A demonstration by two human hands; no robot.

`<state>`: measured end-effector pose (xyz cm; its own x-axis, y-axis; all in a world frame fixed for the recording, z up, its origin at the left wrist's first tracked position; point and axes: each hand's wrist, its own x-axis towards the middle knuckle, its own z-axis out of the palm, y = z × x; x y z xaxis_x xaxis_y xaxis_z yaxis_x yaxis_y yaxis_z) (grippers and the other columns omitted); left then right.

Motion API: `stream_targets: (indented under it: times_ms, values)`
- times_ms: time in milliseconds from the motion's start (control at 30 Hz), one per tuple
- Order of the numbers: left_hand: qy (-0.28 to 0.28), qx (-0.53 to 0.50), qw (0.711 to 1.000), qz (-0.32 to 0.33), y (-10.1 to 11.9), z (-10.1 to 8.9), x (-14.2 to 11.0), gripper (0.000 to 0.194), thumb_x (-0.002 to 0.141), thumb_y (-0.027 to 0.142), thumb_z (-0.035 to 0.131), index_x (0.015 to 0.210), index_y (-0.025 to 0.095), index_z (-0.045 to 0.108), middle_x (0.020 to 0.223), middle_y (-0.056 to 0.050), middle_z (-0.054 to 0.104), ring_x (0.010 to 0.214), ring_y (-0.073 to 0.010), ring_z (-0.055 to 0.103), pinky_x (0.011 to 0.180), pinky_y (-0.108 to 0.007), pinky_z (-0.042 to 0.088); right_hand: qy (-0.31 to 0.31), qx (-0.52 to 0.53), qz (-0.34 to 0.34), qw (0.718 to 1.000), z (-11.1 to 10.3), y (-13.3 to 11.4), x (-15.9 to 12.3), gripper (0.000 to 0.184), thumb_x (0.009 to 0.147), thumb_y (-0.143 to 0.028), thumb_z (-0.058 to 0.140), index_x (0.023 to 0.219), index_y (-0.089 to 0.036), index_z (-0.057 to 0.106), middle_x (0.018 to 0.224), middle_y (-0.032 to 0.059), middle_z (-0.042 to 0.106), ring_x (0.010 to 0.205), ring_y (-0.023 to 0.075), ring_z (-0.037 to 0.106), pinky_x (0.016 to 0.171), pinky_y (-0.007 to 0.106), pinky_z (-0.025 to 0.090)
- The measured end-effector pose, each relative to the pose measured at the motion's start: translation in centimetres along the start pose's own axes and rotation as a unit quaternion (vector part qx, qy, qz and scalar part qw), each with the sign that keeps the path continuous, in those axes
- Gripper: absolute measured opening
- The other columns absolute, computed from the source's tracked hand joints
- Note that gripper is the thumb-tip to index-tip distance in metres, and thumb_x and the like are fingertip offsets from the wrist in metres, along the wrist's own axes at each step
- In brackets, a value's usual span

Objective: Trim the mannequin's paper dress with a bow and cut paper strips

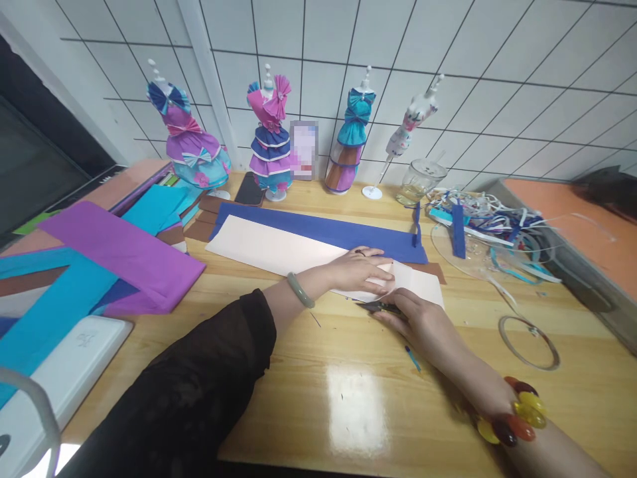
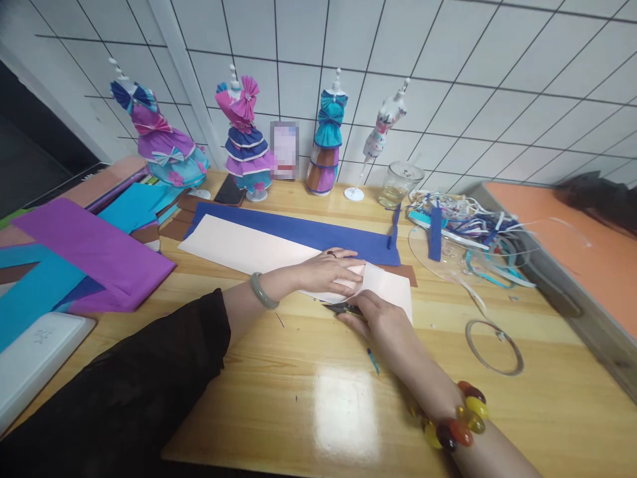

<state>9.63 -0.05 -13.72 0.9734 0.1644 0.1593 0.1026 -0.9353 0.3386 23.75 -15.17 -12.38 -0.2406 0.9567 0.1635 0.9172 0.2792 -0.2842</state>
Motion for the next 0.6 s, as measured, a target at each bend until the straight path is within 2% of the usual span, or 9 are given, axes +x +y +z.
stream_targets:
  times_ms: [167, 600]
  values:
    - [0.002, 0.002, 1.0, -0.008, -0.05, 0.16, -0.05, 0.031, 0.086, 0.043, 0.041, 0.106, 0.03, 0.062, 0.14, 0.002, 0.039, 0.132, -0.0231, 0.026, 0.105, -0.037, 0.02, 0.012, -0.004, -0.011, 1.0, 0.01, -0.22, 0.11, 0.024, 0.087, -0.039, 0.051, 0.095, -0.019, 0.061, 0.09, 0.0055, 0.065, 0.079, 0.0186, 0.064, 0.067, 0.029, 0.048]
    - [-0.011, -0.002, 1.0, -0.01, 0.01, -0.06, -0.16, 0.035, 0.087, 0.046, 0.038, 0.109, 0.03, 0.059, 0.142, 0.002, 0.037, 0.134, -0.0229, 0.023, 0.106, -0.038, 0.017, 0.03, -0.01, -0.016, 0.999, 0.2, -0.38, 0.1, 0.024, 0.087, -0.039, 0.05, 0.094, -0.018, 0.062, 0.089, 0.0068, 0.067, 0.078, 0.0193, 0.065, 0.066, 0.029, 0.049]
